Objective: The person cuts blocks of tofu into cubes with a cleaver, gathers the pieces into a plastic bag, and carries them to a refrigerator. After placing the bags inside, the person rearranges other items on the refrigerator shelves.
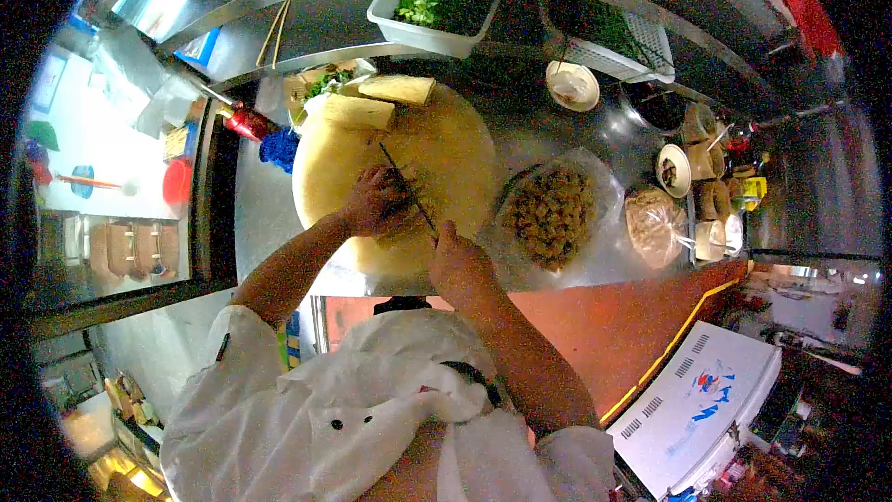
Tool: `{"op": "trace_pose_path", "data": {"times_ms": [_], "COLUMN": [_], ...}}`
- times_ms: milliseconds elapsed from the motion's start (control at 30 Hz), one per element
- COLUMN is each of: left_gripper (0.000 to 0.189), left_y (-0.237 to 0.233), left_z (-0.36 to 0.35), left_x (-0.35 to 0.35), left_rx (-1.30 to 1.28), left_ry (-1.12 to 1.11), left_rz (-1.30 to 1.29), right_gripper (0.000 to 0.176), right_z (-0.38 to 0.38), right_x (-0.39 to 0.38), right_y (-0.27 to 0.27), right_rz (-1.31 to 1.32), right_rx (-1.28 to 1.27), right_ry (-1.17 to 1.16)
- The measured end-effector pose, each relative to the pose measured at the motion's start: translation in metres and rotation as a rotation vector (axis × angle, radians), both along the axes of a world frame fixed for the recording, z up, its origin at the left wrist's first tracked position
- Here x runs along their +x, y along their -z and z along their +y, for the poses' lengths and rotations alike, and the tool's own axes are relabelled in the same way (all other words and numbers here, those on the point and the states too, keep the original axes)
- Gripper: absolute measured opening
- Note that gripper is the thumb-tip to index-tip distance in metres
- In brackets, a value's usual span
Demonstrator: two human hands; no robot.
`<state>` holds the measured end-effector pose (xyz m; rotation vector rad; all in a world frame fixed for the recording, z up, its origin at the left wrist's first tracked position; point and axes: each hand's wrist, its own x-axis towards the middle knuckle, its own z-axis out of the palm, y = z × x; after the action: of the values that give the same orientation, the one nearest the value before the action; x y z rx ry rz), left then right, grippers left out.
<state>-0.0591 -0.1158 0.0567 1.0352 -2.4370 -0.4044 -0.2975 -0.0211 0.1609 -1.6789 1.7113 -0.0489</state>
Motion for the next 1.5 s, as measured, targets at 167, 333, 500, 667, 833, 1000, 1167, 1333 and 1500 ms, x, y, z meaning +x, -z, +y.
{"op": "trace_pose_path", "data": {"times_ms": [167, 333, 500, 667, 833, 1000, 1167, 1333, 1500], "left_gripper": [0.038, 0.034, 0.035, 0.038, 0.041, 0.040, 0.038, 0.040, 0.045], "left_y": [0.022, 0.019, 0.031, 0.028, 0.022, 0.064, 0.035, 0.031, 0.038], "left_z": [-0.008, -0.004, -0.006, 0.008, 0.013, 0.007, 0.015, 0.017, 0.023], "left_x": [-0.003, -0.004, 0.003, 0.011, 0.011, 0.015, 0.013, 0.021, 0.025], "left_rx": [0.057, 0.173, -0.005, -0.126, -0.052, 0.077, 0.122, -0.041, -0.028], "left_ry": [0.042, 0.026, 0.121, 0.035, -0.106, -0.037, -0.098, -0.008, -0.054], "left_rz": [0.025, 0.000, 0.048, 0.014, -0.055, -0.053, -0.040, 0.015, -0.028], "right_gripper": [0.033, 0.032, 0.028, 0.026, 0.030, 0.029, 0.034, 0.034, 0.028], "right_z": [-0.009, -0.025, -0.033, -0.013, -0.001, -0.005, -0.030, -0.019, -0.001], "right_x": [0.002, 0.019, -0.002, -0.005, 0.009, 0.018, 0.025, 0.009, 0.018], "right_y": [0.037, 0.078, 0.088, 0.042, -0.006, 0.070, 0.076, 0.054, -0.002], "right_rz": [0.050, 0.079, -0.069, 0.012, 0.034, 0.026, 0.043, -0.013, 0.018], "right_rx": [0.077, 0.003, -0.134, -0.104, 0.055, -0.029, 0.022, -0.061, 0.048], "right_ry": [-0.028, 0.049, 0.074, -0.031, -0.056, 0.034, 0.052, 0.064, -0.033]}}
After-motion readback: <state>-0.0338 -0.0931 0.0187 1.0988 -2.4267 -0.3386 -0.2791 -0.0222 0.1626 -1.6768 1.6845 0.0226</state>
